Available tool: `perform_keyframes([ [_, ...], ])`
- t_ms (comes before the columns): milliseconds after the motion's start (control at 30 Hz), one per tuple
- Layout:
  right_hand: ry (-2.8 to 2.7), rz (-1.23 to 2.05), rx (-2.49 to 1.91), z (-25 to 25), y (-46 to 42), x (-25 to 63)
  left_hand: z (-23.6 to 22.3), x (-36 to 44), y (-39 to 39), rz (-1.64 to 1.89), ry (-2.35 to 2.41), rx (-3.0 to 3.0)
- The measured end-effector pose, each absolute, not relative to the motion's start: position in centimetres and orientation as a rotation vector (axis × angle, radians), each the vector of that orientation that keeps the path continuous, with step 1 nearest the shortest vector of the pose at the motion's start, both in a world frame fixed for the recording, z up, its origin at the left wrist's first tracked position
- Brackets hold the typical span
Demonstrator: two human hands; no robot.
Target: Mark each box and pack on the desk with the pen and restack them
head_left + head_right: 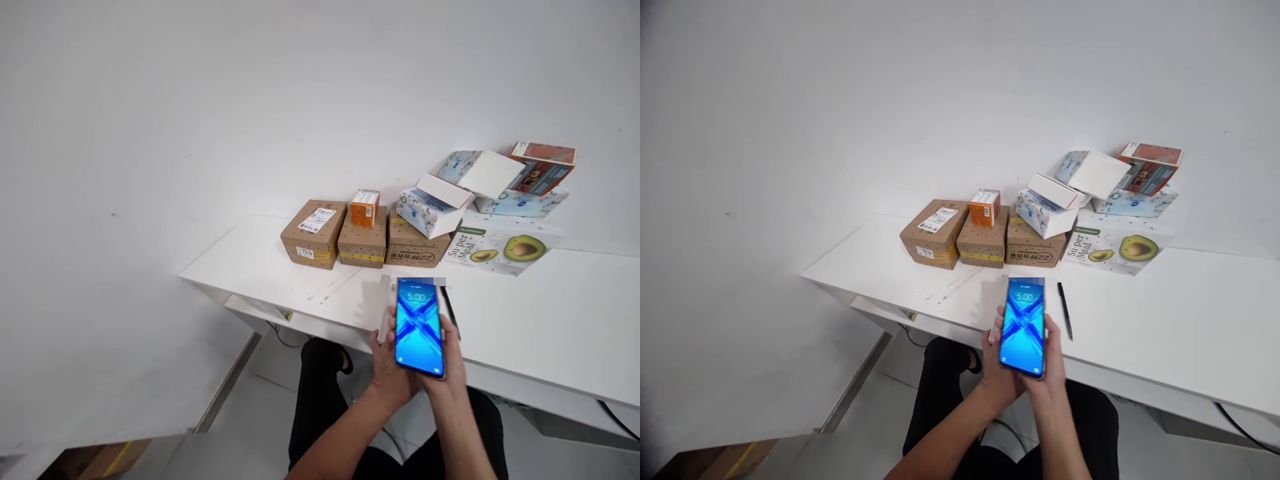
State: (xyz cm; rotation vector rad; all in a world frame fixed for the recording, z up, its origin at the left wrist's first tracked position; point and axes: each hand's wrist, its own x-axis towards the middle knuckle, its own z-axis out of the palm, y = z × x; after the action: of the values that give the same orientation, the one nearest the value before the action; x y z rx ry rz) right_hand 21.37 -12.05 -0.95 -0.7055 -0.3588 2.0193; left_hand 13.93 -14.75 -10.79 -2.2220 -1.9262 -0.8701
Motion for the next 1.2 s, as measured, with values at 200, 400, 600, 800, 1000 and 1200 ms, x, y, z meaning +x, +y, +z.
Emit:
perform_keyframes([
  [200, -0.967, 0.856, -1.565, -0.9, -9.1, 29.4, -9.0, 13.4, -15.5, -1.039, -1.731, -2.142],
  [400, -1.607, 0.122, -2.133, -3.9, -6.2, 35.8, -8.7, 13.6, -15.3, -1.069, -1.721, -2.127],
  [600, -1.859, 0.087, -2.284, -6.1, -4.8, 37.3, -8.7, 13.5, -15.4, -1.048, -1.712, -2.114],
  [800, -1.793, 0.059, -2.145, -6.6, -5.3, 37.1, -8.6, 13.4, -15.2, -1.053, -1.73, -2.123],
  [1000, -1.885, 0.433, -1.459, -6.1, -10.6, 29.6, -7.2, 12.2, -15.5, -1.07, -1.843, -2.183],
  [1200, -2.19, 0.328, -1.211, -6.6, -13.5, 24.7, -1.0, 2.5, -11.4, -1.146, -1.953, -1.965],
])
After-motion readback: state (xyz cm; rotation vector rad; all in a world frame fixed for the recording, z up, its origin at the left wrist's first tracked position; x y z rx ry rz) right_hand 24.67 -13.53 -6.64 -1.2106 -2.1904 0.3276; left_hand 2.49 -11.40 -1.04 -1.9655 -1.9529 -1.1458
